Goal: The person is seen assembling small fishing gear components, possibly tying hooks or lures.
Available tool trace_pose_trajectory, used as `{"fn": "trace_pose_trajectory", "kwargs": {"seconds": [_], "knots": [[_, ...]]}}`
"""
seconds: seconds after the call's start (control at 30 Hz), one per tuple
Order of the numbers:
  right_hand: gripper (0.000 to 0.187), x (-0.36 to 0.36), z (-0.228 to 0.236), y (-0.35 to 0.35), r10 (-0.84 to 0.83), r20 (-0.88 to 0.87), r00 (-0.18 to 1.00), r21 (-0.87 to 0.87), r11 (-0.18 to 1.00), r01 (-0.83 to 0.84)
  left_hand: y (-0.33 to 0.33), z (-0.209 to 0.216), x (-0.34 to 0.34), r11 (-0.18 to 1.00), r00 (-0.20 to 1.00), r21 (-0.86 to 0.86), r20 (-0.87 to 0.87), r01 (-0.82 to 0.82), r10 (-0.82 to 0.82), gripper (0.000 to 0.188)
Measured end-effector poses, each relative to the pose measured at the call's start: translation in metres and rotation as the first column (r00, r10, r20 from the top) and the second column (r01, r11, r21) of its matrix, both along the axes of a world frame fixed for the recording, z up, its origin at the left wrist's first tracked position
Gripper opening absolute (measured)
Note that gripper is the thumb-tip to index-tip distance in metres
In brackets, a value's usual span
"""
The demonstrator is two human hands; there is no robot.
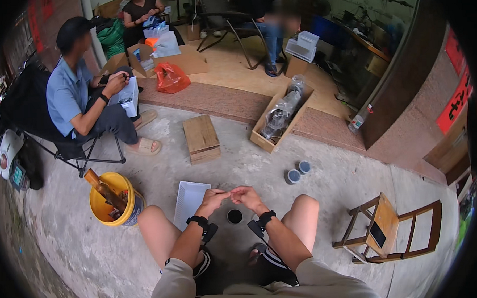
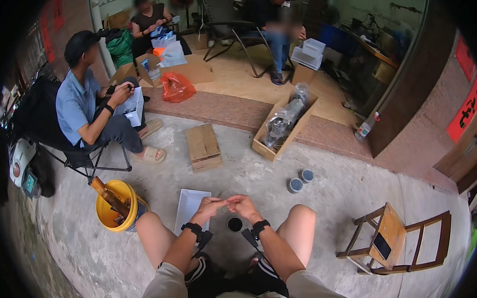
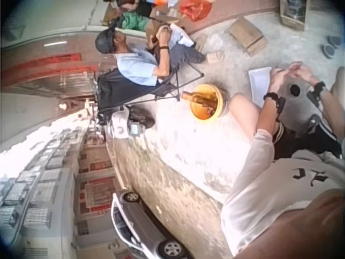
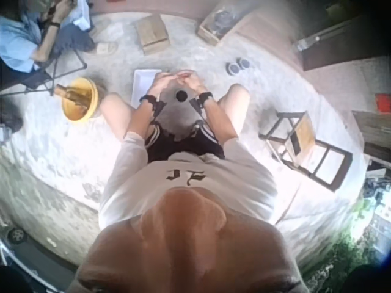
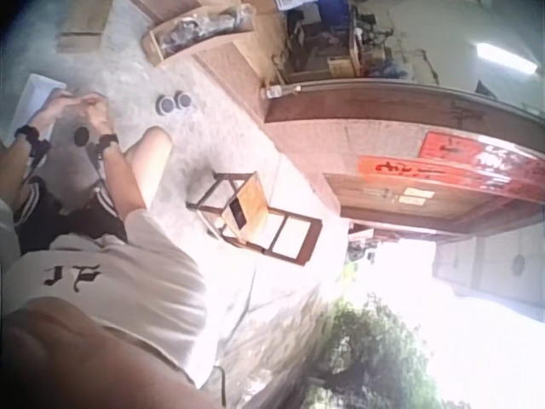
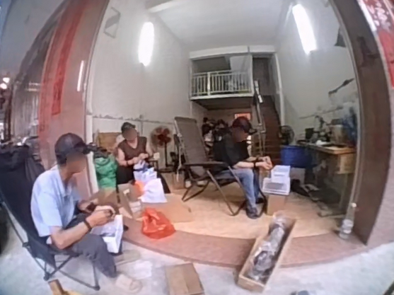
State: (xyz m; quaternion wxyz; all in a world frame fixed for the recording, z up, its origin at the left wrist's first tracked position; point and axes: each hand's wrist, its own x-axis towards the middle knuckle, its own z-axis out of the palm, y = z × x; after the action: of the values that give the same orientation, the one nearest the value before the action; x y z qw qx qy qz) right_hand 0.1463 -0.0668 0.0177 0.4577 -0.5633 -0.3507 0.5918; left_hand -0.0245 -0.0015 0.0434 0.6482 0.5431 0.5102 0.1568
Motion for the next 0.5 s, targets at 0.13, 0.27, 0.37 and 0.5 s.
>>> {"fn": "trace_pose_trajectory", "kwargs": {"seconds": [0.13, 0.27, 0.37, 0.5], "knots": [[0.019, 0.001, -0.001, -0.003, 0.018, -0.035, 0.999, -0.15, 0.988, -0.023, 0.0, -0.005, 0.0, 1.0, 0.999, 0.005, 0.035, 0.017, -0.017, 0.035], [0.017, -0.002, -0.003, -0.003, 0.057, -0.04, 0.998, -0.133, 0.989, -0.061, -0.001, -0.011, 0.0, 1.0, 1.0, 0.0, 0.014, -0.013, 0.013, 0.032], [0.016, -0.004, -0.009, -0.002, 0.1, 0.098, 0.99, -0.115, 0.989, -0.089, 0.001, -0.019, 0.0, 0.995, 0.996, -0.062, 0.036, -0.077, 0.08, 0.031], [0.017, -0.006, -0.021, -0.005, 0.122, 0.058, 0.991, -0.031, 0.992, -0.12, 0.001, -0.034, -0.004, 0.993, 0.996, -0.093, 0.043, -0.07, 0.074, 0.033]]}}
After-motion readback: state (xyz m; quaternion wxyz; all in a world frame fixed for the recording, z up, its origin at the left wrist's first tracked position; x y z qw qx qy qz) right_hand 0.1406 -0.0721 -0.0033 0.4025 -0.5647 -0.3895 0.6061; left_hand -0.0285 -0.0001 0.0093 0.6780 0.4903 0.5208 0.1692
